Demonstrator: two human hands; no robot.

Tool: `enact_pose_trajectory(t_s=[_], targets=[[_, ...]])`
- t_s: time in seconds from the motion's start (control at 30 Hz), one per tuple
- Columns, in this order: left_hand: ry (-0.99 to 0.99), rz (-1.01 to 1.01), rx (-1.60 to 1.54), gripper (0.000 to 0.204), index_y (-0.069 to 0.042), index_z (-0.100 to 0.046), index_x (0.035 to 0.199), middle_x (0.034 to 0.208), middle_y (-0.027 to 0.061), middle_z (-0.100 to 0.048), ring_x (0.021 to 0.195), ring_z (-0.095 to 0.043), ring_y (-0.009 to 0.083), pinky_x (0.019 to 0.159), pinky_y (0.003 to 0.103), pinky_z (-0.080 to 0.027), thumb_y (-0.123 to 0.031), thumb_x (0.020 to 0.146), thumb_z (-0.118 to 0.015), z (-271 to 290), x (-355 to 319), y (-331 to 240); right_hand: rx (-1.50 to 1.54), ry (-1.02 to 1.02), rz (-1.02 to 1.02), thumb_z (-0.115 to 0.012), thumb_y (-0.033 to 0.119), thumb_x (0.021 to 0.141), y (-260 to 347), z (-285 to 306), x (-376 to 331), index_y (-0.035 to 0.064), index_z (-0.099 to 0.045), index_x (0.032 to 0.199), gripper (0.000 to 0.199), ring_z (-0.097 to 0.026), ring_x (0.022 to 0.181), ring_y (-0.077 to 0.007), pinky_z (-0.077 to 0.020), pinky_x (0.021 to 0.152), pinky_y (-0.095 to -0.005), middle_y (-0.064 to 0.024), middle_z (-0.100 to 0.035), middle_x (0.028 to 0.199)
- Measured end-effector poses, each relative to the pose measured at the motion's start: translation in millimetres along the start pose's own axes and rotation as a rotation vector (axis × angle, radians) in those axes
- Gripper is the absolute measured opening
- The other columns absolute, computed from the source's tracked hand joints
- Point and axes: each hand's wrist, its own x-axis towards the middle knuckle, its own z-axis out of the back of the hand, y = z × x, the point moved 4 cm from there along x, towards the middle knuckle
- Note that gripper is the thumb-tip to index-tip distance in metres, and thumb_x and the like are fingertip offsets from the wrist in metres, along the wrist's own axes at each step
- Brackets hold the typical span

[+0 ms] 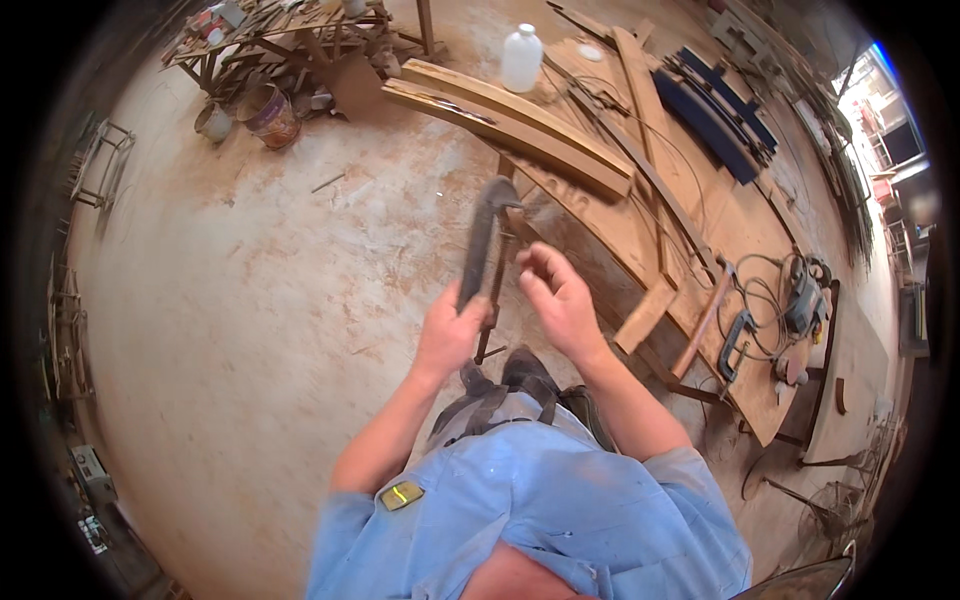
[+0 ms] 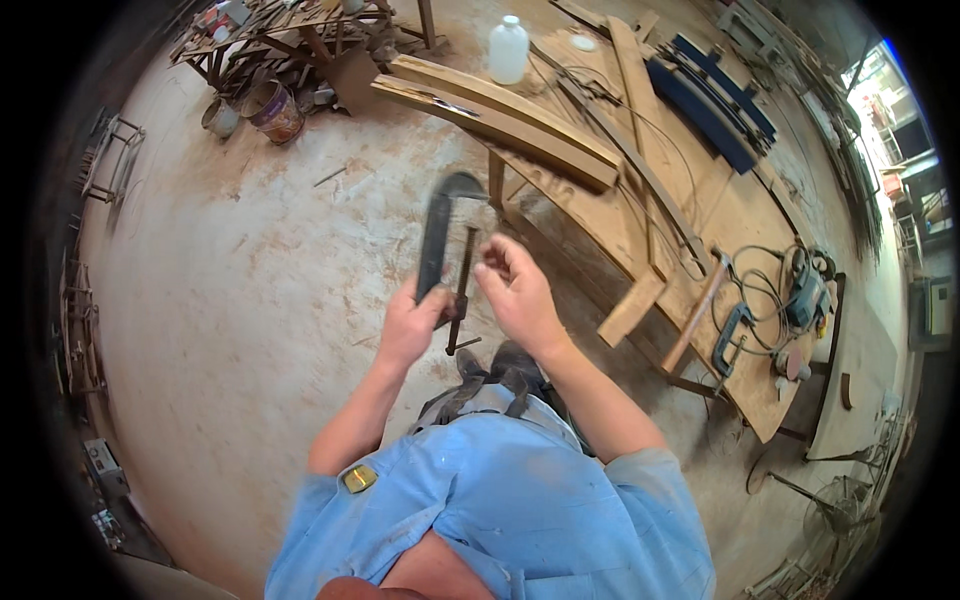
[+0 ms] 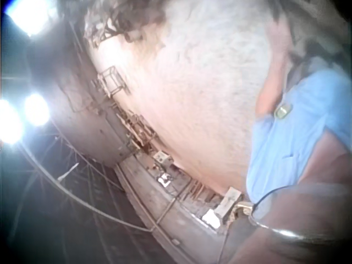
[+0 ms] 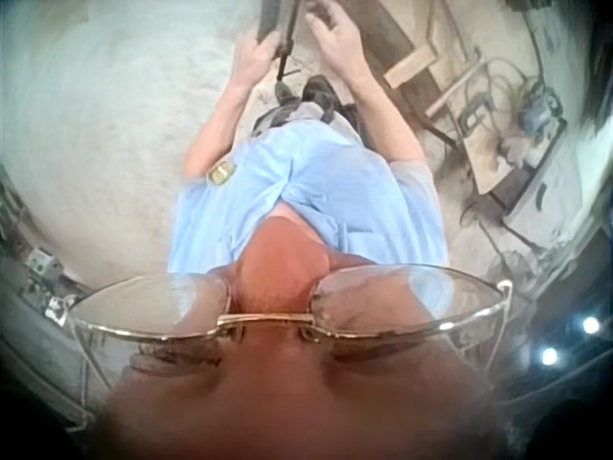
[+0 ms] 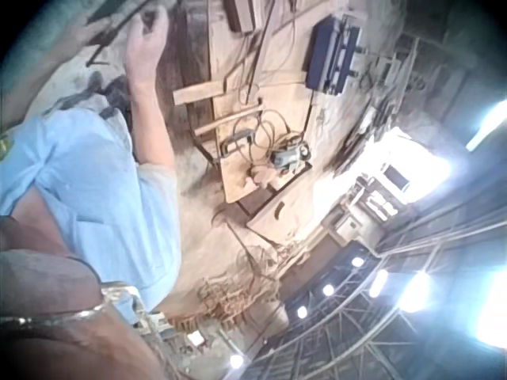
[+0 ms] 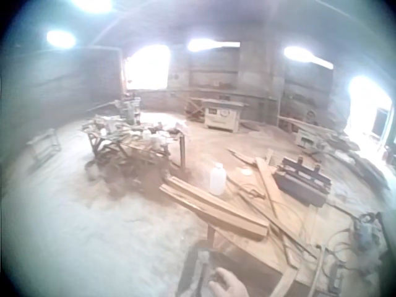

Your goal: The person selects two wooden planks from a pile, places them on a workbench, and applies glue from a white bottle to the edges of both planks. They then retrieve a C-clamp and position it over the glued planks, preparing to secure them together.

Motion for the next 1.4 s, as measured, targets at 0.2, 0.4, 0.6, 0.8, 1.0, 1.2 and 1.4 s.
enact_pose_trajectory(t_s=[0.2, 0.4, 0.6, 0.8, 1.0, 1.2, 1.4], targets=[[-0.012, 0.01, -0.239, 0.036, 0.007, -0.051, 0.127, 0.081, 0.0049, -0.062, 0.078, -0.061, 0.0148, 0.08, 0.032, -0.051, -0.014, 0.097, -0.056, 117.1, 116.5, 11.0, -0.139, 0.256, -0.199, -0.058, 0.022, 0.095, -100.1, -98.5, 65.7, -0.005, -0.054, 0.119, 0.036, -0.062, 0.089, -0.0192, -0.0496, 0.082, -0.0327, -0.0136, -0.066, 0.095], [0.009, 0.099, -0.386, 0.042, 0.008, -0.042, 0.133, 0.081, 0.0052, -0.056, 0.077, -0.058, 0.018, 0.089, 0.042, -0.052, -0.014, 0.099, -0.055, 200.1, 259.4, -1.4, -0.026, 0.445, -0.254, -0.059, 0.024, 0.093, -142.4, -197.7, 183.6, -0.0039, -0.058, 0.097, 0.028, -0.059, 0.076, -0.0167, -0.0463, 0.068, -0.0345, -0.0116, -0.065, 0.083], [0.029, 0.203, -0.384, 0.043, 0.006, -0.041, 0.132, 0.08, 0.0061, -0.054, 0.076, -0.057, 0.0188, 0.094, 0.046, -0.051, -0.013, 0.098, -0.056, 240.9, 372.2, 11.4, -0.376, 0.302, -0.018, -0.072, 0.024, 0.083, -133.4, -229.6, 268.6, -0.0019, -0.061, 0.089, 0.029, -0.058, 0.082, -0.0397, -0.0449, 0.074, -0.0473, -0.0204, -0.063, 0.083], [0.079, 0.321, -0.405, 0.043, 0.006, -0.04, 0.133, 0.081, 0.0062, -0.055, 0.077, -0.057, 0.0188, 0.096, 0.046, -0.05, -0.012, 0.097, -0.057, 261.9, 437.4, 22.4, -0.546, 0.172, -0.107, -0.078, 0.025, 0.076, -160.4, -254.5, 320.4, -0.0005, -0.057, 0.079, 0.034, -0.056, 0.087, -0.041, -0.0445, 0.079, -0.0492, -0.0199, -0.061, 0.083], [0.241, 0.358, -0.397, 0.043, 0.006, -0.04, 0.133, 0.082, 0.0052, -0.055, 0.078, -0.058, 0.0189, 0.1, 0.047, -0.048, -0.012, 0.098, -0.058, 280.7, 476.3, 27.4, -0.536, -0.019, -0.17, -0.079, 0.025, 0.076, -173.5, -284.8, 338.8, -0.0005, -0.055, 0.077, 0.034, -0.054, 0.09, -0.0399, -0.0429, 0.085, -0.0476, -0.0189, -0.06, 0.082], [0.388, 0.426, -0.348, 0.043, 0.005, -0.04, 0.133, 0.082, 0.0046, -0.055, 0.078, -0.058, 0.0186, 0.103, 0.046, -0.046, -0.014, 0.098, -0.058, 297.7, 496.1, 25.3, -0.8, -0.314, -0.199, -0.077, 0.022, 0.078, -155.2, -326.0, 344.3, -0.0061, -0.06, 0.1, 0.039, -0.052, 0.111, -0.0389, -0.0387, 0.102, -0.0446, -0.0209, -0.059, 0.111], [0.466, 0.476, -0.41, 0.041, 0.004, -0.04, 0.132, 0.083, 0.0046, -0.056, 0.079, -0.059, 0.0185, 0.105, 0.046, -0.045, -0.014, 0.099, -0.057, 312.0, 498.9, 21.0, 0.914, -0.832, -0.479, -0.065, 0.017, 0.091, -200.8, -361.0, 317.8, 0.0019, -0.057, 0.12, 0.033, -0.056, 0.118, -0.0304, -0.0437, 0.102, -0.0435, -0.0145, -0.059, 0.127]])
